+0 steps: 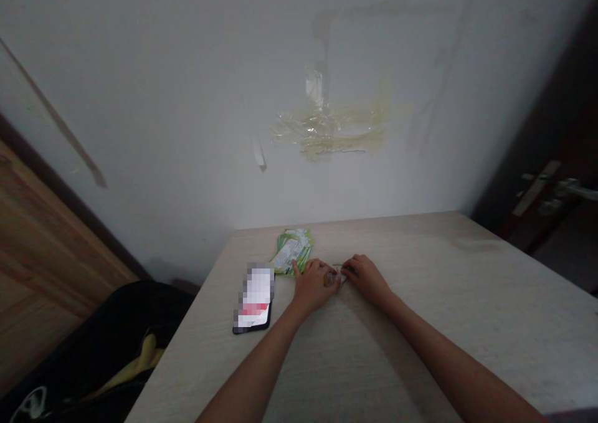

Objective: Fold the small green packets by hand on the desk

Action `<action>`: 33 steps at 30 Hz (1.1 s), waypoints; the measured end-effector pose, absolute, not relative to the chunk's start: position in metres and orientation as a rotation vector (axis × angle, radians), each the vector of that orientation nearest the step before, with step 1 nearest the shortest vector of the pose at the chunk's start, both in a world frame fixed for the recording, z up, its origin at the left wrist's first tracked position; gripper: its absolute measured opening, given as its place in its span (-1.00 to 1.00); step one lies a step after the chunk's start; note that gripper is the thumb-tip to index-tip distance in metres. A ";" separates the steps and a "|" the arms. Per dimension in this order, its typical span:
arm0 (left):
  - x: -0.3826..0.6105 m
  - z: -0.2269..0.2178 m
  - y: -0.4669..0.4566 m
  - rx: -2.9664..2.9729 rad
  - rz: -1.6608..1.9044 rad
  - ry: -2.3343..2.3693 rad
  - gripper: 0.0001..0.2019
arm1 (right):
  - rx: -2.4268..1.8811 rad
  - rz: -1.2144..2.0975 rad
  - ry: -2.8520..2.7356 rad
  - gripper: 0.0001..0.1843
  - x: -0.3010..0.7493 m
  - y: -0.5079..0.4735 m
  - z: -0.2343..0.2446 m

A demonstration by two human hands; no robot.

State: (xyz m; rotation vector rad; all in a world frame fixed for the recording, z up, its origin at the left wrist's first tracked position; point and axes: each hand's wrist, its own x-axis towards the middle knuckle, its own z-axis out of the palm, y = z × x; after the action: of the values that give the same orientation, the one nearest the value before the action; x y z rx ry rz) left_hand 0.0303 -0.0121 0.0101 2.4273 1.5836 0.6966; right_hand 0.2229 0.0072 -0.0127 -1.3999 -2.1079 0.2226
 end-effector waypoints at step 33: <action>0.035 0.009 -0.016 2.427 0.707 1.653 -0.73 | -1.183 -0.023 -2.255 -0.79 0.233 -0.002 -0.012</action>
State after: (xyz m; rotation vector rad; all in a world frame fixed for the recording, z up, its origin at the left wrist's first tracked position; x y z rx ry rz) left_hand 0.0348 -0.0160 0.0093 2.4275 1.6533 0.7067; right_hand 0.2327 -0.0017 -0.0116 -1.1829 -2.2552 -0.0235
